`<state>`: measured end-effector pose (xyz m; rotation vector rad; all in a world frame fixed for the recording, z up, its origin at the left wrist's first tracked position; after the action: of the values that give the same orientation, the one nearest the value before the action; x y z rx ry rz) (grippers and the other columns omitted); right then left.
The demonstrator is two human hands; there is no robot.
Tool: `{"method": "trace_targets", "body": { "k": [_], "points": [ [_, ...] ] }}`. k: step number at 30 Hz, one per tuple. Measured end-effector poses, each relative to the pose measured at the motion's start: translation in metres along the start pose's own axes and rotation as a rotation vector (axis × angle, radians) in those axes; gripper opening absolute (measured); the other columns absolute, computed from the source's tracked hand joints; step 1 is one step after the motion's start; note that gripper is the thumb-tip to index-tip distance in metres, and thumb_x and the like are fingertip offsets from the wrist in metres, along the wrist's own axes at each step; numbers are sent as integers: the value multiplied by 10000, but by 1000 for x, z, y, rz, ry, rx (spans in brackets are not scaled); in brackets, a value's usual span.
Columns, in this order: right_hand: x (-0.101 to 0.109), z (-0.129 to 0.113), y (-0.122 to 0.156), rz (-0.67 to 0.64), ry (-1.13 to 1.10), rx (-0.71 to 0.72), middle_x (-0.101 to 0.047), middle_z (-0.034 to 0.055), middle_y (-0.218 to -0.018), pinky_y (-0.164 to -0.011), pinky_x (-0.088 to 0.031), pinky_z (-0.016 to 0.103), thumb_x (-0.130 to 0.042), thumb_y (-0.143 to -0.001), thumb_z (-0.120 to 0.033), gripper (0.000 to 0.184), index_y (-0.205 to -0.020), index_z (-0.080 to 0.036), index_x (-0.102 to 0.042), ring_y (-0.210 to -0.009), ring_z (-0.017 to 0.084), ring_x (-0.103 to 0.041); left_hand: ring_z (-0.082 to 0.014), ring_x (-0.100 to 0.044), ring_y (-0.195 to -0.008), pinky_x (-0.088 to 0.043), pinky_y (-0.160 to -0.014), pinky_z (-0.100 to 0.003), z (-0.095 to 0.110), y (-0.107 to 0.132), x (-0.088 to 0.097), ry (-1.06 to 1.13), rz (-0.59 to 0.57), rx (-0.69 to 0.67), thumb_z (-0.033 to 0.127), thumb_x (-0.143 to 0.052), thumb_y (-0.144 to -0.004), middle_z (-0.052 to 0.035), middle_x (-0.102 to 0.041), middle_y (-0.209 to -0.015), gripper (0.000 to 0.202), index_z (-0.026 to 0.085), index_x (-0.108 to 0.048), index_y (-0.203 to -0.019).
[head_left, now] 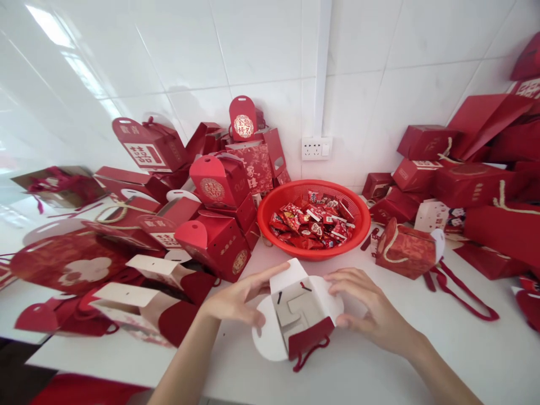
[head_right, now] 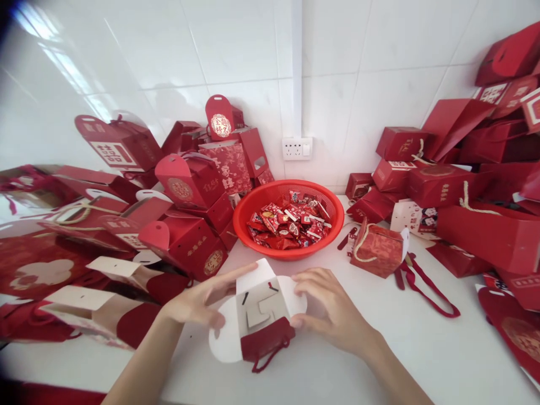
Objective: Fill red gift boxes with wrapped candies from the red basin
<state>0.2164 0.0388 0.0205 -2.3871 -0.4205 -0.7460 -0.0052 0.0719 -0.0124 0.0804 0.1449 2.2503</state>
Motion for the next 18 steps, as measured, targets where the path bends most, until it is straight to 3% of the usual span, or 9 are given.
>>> {"method": "trace_targets", "body": {
  "k": [3,6,9,12,15,18],
  "points": [
    [-8,1,0,-37,-7,-27,-747,100,-1124,-946,-493,442,-437,-1032,-538,384,-1067,-264,-703,-1077,279,-662,-323,-423,-1469,-258,-1247,-480,-10,7,-2,-92,29,63,317,-871,-699,-107,-408,-1625,1098,268,-280,-1623],
    [-15,0,-1,-64,10,-63,-745,101,-1066,-914,-506,430,-431,-1029,-553,407,-1039,-249,-701,-1031,274,-664,-316,-386,-1496,-233,-1259,-487,-13,8,-7,-118,43,98,375,-861,-736,-96,-388,-1637,1058,274,-288,-1620],
    [-20,-2,-1,-134,-7,-64,-735,113,-1107,-913,-516,426,-459,-929,-730,564,-1072,-240,-699,-1033,284,-657,-327,-432,-1464,-257,-1249,-496,-11,6,-8,-159,69,82,394,-877,-717,-99,-420,-1618,1043,277,-339,-1603],
    [-24,0,-1,-224,-48,-100,-727,112,-1150,-926,-522,431,-526,-737,-889,739,-1052,-247,-712,-1068,317,-653,-340,-489,-1415,-308,-1222,-502,-11,1,-4,-183,104,72,385,-888,-687,-105,-488,-1573,1028,269,-392,-1581],
    [-24,6,-1,-262,-48,-159,-723,105,-1186,-928,-529,438,-716,-592,-861,760,-1050,-254,-708,-1109,351,-645,-358,-510,-1391,-342,-1198,-503,-12,-7,0,-183,145,68,399,-888,-664,-112,-523,-1544,992,254,-460,-1547],
    [-23,18,0,-253,-23,-231,-711,103,-1240,-949,-522,460,-810,-601,-761,687,-1051,-253,-703,-1157,368,-629,-372,-505,-1392,-359,-1183,-503,-9,-16,1,-166,168,50,461,-873,-663,-124,-520,-1544,979,233,-485,-1532]
  ]
}}
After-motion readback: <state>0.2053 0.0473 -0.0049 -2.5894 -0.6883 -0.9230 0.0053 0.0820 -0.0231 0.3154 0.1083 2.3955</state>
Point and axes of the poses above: each hand's wrist, its own y-axis away from the middle knuckle, its own x-axis out of the back of the hand, z = x × y, the point moved 8 cm from there along -y, towards the middle knuckle
